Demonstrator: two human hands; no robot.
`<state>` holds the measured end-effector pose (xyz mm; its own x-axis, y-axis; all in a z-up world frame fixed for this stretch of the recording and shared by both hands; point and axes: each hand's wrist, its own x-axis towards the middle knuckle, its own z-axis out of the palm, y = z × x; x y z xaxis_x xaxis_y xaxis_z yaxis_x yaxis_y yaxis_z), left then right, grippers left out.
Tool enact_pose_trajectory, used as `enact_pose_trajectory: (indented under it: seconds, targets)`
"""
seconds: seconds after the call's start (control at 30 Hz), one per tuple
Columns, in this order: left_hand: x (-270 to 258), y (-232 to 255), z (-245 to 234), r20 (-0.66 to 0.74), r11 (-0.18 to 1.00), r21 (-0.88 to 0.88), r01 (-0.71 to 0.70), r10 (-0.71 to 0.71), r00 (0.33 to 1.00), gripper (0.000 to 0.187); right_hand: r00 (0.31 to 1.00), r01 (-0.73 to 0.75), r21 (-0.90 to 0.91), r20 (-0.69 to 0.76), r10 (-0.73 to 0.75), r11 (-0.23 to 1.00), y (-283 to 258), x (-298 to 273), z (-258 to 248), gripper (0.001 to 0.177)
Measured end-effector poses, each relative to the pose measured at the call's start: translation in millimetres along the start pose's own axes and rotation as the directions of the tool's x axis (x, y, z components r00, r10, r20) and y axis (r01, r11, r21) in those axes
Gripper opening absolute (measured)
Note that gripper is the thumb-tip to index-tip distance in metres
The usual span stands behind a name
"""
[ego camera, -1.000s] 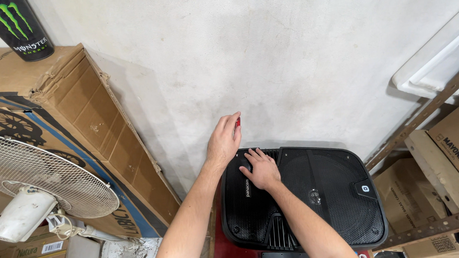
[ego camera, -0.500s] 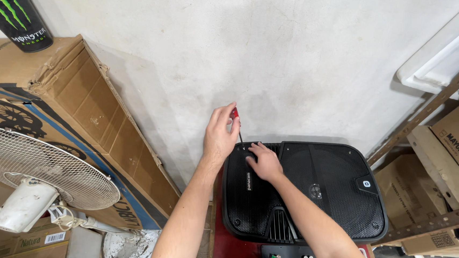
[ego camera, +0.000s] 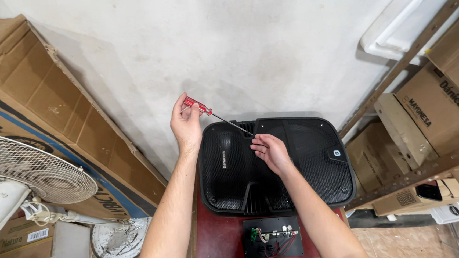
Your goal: The person uses a red-handled screwdriver to remove screws from the top cover of a black Panasonic device placed on a red workbench. The person systematically unscrews multiple fasteners around the perimeter of the device's top surface.
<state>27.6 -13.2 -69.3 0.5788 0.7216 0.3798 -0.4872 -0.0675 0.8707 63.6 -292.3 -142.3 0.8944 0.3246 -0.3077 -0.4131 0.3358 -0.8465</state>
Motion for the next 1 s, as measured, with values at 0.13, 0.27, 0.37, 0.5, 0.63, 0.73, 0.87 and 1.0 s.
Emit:
enact_pose_trajectory:
  seconds: [0.13, 0.27, 0.37, 0.5, 0.63, 0.73, 0.87, 1.0]
  targets:
    - [-23.0, -3.6, 7.0, -0.007, 1.0, 0.022, 0.022, -0.022, 1.0, 0.051, 0.999, -0.051, 0.063, 0.02, 0.05, 0.997, -0.9, -11.5, -20.2, 0.023]
    - [-52.7, 13.6, 16.0, -0.007, 0.999, 0.028, 0.022, -0.022, 1.0, 0.051, 0.997, -0.07, 0.092, 0.046, 0.066, 0.993, 3.3, -14.5, -37.0, 0.021]
    - [-71.1, 14.6, 16.1, -0.023, 1.0, 0.022, 0.012, -0.011, 1.0, 0.051, 0.996, -0.067, 0.112, 0.072, 0.06, 0.991, 5.9, -21.8, -46.0, 0.017]
    - [-90.4, 12.0, 5.8, -0.031, 1.0, 0.011, -0.004, 0.004, 1.0, 0.051, 0.994, -0.04, 0.131, 0.104, 0.027, 0.991, 24.4, -27.6, -62.4, 0.013]
    - [-102.5, 23.8, -10.9, -0.029, 1.0, 0.025, -0.017, 0.017, 0.999, 0.05, 0.996, -0.019, 0.094, 0.092, 0.01, 0.995, 31.2, -59.8, -60.5, 0.015]
    - [-111.0, 34.8, -30.6, -0.026, 0.996, 0.077, -0.047, 0.049, 0.998, 0.047, 0.994, -0.011, 0.047, 0.106, 0.006, 0.999, 44.2, -83.2, -53.3, 0.015]
    - [-131.7, 73.3, -72.5, 0.055, 0.981, 0.16, -0.106, 0.098, 0.994, 0.047, 0.989, 0.074, -0.192, 0.142, -0.047, 0.979, 75.5, -123.7, -25.8, 0.017]
    - [-162.6, 84.7, -133.9, 0.11, 0.969, 0.228, -0.095, 0.071, 0.991, 0.047, 0.955, 0.199, -0.464, 0.289, -0.064, 0.863, 110.8, -176.8, 8.7, 0.019]
